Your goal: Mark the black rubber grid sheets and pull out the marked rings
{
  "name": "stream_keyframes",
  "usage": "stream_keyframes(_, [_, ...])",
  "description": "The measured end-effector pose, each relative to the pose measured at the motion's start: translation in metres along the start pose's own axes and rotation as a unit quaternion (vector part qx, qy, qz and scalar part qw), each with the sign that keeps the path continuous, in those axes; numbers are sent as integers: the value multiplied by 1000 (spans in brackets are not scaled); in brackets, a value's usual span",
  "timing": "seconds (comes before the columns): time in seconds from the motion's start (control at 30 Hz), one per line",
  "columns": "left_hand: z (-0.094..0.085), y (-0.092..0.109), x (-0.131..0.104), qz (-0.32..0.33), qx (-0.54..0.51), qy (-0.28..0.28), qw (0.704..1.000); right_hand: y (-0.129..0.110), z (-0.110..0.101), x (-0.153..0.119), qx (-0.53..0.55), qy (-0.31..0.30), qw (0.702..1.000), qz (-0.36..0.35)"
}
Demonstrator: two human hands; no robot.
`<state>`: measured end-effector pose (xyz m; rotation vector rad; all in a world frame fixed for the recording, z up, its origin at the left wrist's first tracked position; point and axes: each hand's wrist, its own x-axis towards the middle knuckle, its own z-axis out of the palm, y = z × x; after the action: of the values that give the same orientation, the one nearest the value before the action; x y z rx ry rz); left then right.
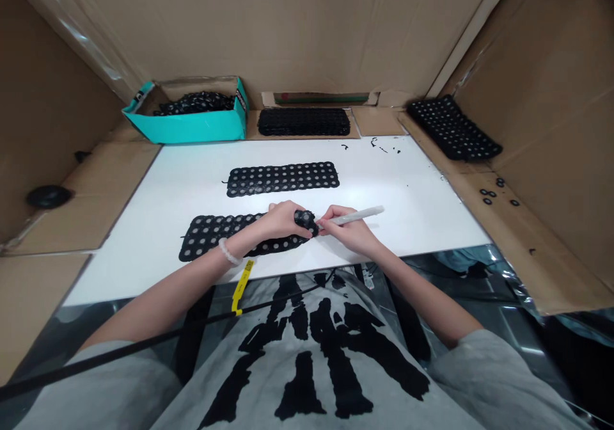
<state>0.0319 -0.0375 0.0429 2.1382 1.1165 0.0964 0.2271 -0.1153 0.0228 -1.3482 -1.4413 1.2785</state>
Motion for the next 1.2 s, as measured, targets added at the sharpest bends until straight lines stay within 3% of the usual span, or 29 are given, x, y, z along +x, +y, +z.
stream_keyframes(0.17, [-3, -1, -2, -19, -46, -22, 999, -5, 4, -1, -94, 9, 994, -47])
stream_keyframes(0.43, [-12, -8, -2, -9, -177, -106, 978, 4, 18, 4, -159, 55, 980, -108])
stream_keyframes(0.57, [-20, -10, 3, -7, -153, -115, 981, 5, 15, 3, -150, 77, 979, -111])
stream_keyframes(0.63, [-29, -9, -2, -8, -106, -52, 993, 5, 9, 2, -115, 89, 985, -92])
stream_keyframes(0.7, [-39, -3, -17, -5, -78, 95, 992, 5, 1, 2, -23, 91, 994, -55])
stream_keyframes(0.77, [-42, 9, -42, -2, -119, 231, 966, 4, -5, 3, 96, 87, 992, -16])
stream_keyframes(0.8, [-39, 17, -57, -8, -177, 245, 953, 2, -7, 3, 147, 84, 986, -3])
stream_keyframes(0.83, [-31, 26, -71, -14, -261, 203, 944, 0, -8, 4, 187, 81, 979, 3])
stream_keyframes(0.9, [-6, 42, -91, -44, -426, -33, 903, -7, -5, 5, 243, 69, 968, -2])
stream_keyframes(0.93, [10, 48, -96, -77, -490, -126, 859, -12, -2, 5, 264, 62, 962, -9])
stream_keyframes(0.97, [26, 52, -97, -111, -546, -172, 812, -17, 2, 4, 283, 55, 957, -18])
stream_keyframes(1.0, [40, 53, -94, -127, -598, -158, 775, -23, 6, 3, 298, 49, 953, -27])
stream_keyframes(1.07, [59, 49, -81, -123, -676, -63, 723, -34, 12, 0, 323, 36, 945, -44])
stream_keyframes(1.13, [63, 41, -66, -74, -723, 15, 686, -44, 16, -4, 339, 23, 939, -58])
stream_keyframes(1.2, [57, 34, -57, -1, -749, 50, 661, -49, 16, -8, 343, 21, 936, -71])
